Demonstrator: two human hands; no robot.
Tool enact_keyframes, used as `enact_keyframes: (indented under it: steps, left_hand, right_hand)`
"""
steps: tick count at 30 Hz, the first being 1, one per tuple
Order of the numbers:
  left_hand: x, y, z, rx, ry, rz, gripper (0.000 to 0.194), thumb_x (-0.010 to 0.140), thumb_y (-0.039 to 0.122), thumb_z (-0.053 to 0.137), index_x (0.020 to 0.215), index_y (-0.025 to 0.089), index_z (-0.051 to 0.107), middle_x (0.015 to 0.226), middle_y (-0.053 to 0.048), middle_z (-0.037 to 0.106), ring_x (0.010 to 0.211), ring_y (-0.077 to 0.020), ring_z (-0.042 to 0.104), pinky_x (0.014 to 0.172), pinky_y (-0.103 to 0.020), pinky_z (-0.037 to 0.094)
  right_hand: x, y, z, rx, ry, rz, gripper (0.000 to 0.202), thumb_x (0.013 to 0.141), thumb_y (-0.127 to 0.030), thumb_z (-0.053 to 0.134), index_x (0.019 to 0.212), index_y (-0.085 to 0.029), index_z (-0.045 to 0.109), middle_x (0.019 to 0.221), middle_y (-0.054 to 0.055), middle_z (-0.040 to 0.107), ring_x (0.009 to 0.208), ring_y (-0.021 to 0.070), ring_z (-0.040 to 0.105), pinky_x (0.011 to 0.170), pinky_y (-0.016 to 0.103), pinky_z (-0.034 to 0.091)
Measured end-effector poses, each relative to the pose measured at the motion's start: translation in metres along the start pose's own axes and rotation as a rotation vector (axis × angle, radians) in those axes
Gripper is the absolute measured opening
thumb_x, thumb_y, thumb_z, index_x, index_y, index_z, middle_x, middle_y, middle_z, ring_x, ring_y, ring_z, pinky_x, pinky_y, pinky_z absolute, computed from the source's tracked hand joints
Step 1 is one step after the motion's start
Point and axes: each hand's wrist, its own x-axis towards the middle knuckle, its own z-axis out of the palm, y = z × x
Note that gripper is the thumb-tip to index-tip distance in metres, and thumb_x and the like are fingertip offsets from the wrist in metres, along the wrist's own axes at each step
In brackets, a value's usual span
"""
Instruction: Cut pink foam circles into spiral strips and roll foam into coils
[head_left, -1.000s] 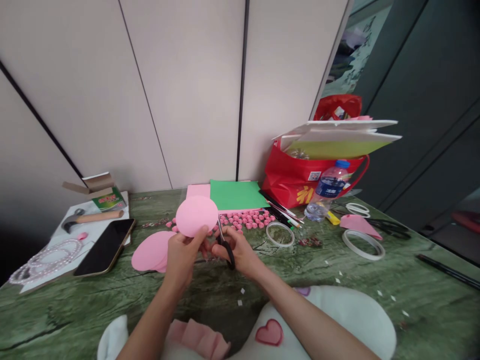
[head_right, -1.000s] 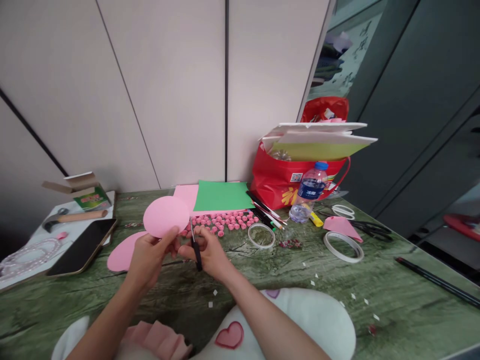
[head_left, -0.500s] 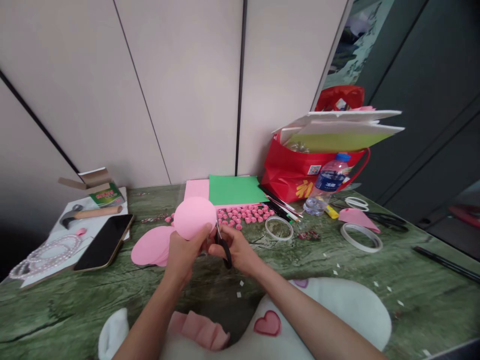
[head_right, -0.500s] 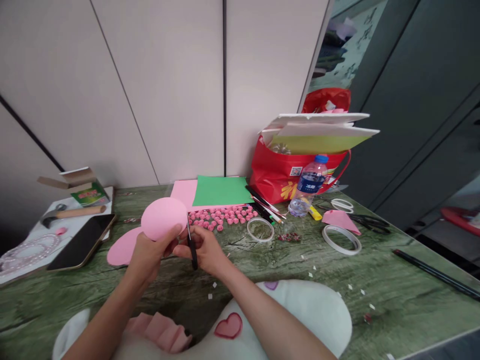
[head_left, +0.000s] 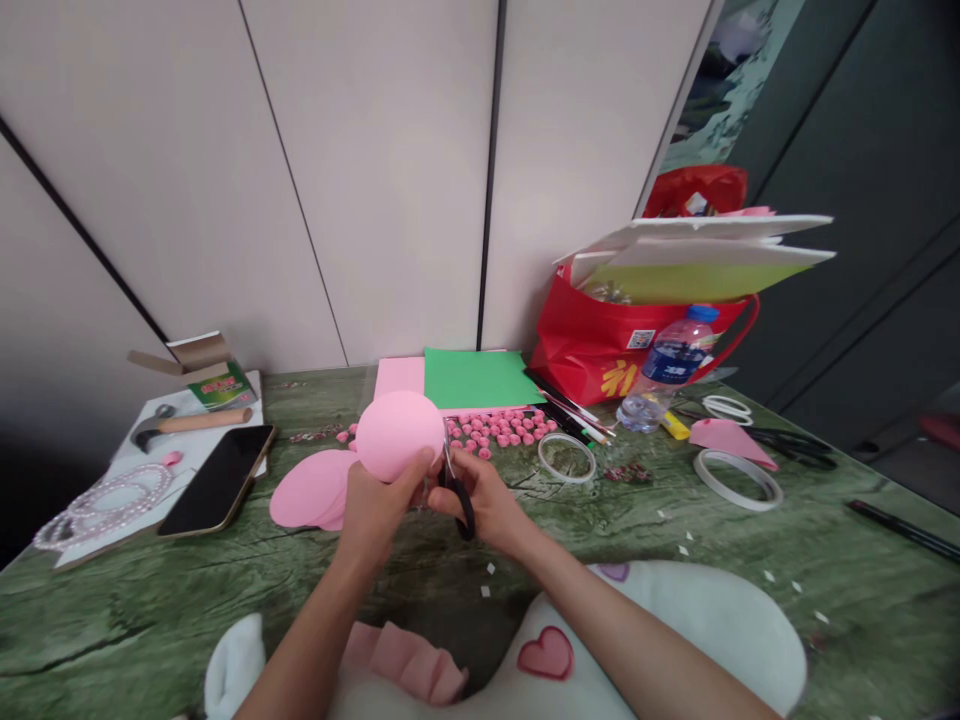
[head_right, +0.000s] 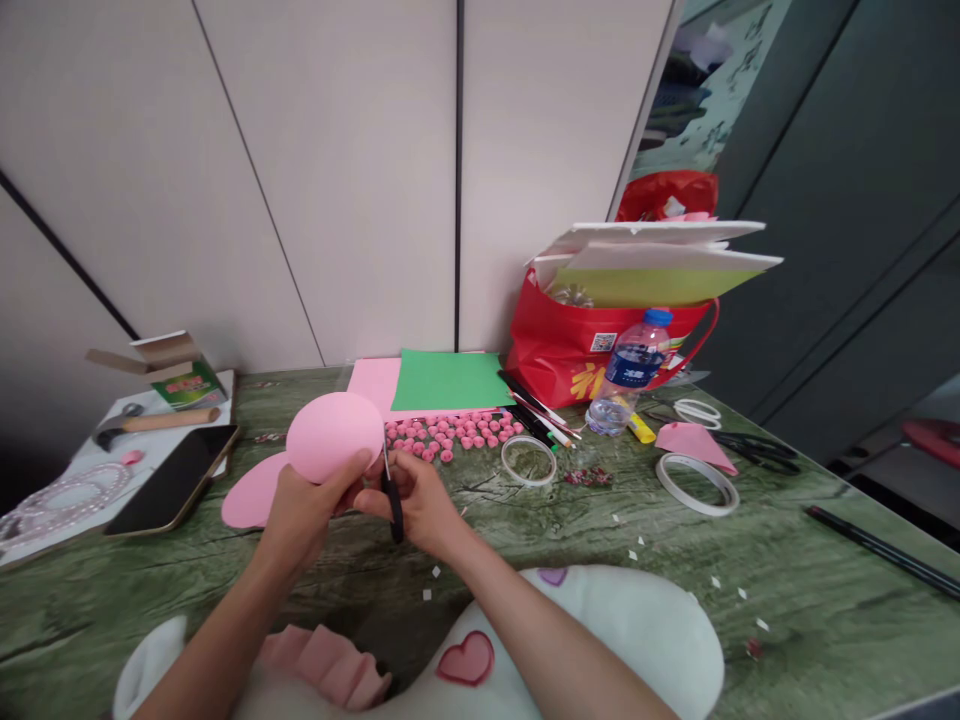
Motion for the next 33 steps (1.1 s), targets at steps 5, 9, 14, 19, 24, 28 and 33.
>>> enact_keyframes:
  steps: [5, 9, 14, 19, 24, 28, 33]
  left_hand:
    - [-0.0002, -0.0004, -0.0016, 0.038, -0.003, 0.017, 0.027, 0.051, 0.028, 0.068, 0.067, 0.007, 0.064, 0.06, -0.007, 0.064, 0.049, -0.015, 0.055, 0.039, -0.021, 0.042]
    - [0.0011, -0.0035, -0.0034, 0.036, -0.022, 0.021, 0.03, 0.052, 0.03, 0.069, 0.071, 0.007, 0.063, 0.058, -0.006, 0.062, 0.048, -0.0134, 0.053, 0.038, -0.02, 0.04]
    - [0.002, -0.0049, -0.0049, 0.066, -0.017, 0.04, 0.028, 0.054, 0.031, 0.068, 0.068, 0.008, 0.062, 0.052, -0.003, 0.058, 0.044, -0.0109, 0.049, 0.037, -0.02, 0.038]
    - [0.0024, -0.0059, -0.0057, 0.083, -0.029, 0.05, 0.026, 0.054, 0.032, 0.067, 0.062, 0.009, 0.06, 0.048, -0.001, 0.055, 0.042, -0.0104, 0.047, 0.037, -0.02, 0.037]
    - [0.0011, -0.0049, -0.0056, 0.084, -0.051, 0.047, 0.025, 0.055, 0.032, 0.067, 0.058, 0.009, 0.058, 0.043, 0.001, 0.05, 0.039, -0.0082, 0.042, 0.035, -0.019, 0.033]
    - [-0.0012, -0.0005, -0.0041, 0.088, -0.06, 0.039, 0.025, 0.057, 0.032, 0.065, 0.05, 0.01, 0.055, 0.037, 0.003, 0.045, 0.036, -0.0068, 0.038, 0.033, -0.018, 0.028]
    - [-0.003, 0.0033, -0.003, 0.094, -0.057, 0.039, 0.025, 0.057, 0.031, 0.064, 0.047, 0.01, 0.053, 0.035, 0.003, 0.042, 0.035, -0.0062, 0.035, 0.033, -0.018, 0.026]
  right_hand:
    - [-0.0004, -0.0018, 0.0005, -0.018, -0.004, 0.004, 0.034, 0.06, -0.042, 0.067, 0.072, -0.018, 0.046, 0.067, -0.001, 0.048, 0.062, 0.0123, 0.046, 0.058, 0.025, 0.037]
    - [-0.0001, -0.0027, 0.0011, -0.025, 0.004, -0.01, 0.035, 0.06, -0.041, 0.067, 0.071, -0.017, 0.045, 0.066, -0.002, 0.046, 0.06, 0.0108, 0.043, 0.056, 0.023, 0.035]
    - [-0.0005, -0.0026, 0.0013, -0.014, -0.002, -0.014, 0.034, 0.06, -0.04, 0.067, 0.07, -0.017, 0.044, 0.063, -0.003, 0.042, 0.057, 0.0092, 0.039, 0.053, 0.022, 0.033]
    - [-0.0009, -0.0024, 0.0012, -0.056, 0.024, 0.01, 0.036, 0.059, -0.042, 0.067, 0.069, -0.018, 0.043, 0.061, -0.004, 0.04, 0.055, 0.0088, 0.038, 0.05, 0.021, 0.03]
    - [-0.0004, 0.0012, -0.0007, -0.065, 0.023, 0.003, 0.036, 0.059, -0.042, 0.067, 0.07, -0.017, 0.043, 0.062, -0.004, 0.041, 0.054, 0.0079, 0.038, 0.049, 0.02, 0.03]
    - [-0.0004, 0.0024, -0.0011, -0.039, 0.011, -0.011, 0.034, 0.061, -0.04, 0.066, 0.07, -0.017, 0.044, 0.063, -0.003, 0.043, 0.055, 0.008, 0.039, 0.05, 0.02, 0.031]
    - [-0.0009, 0.0009, 0.0, -0.039, 0.021, 0.001, 0.035, 0.06, -0.041, 0.067, 0.069, -0.017, 0.042, 0.062, -0.003, 0.044, 0.055, 0.0084, 0.04, 0.049, 0.02, 0.03]
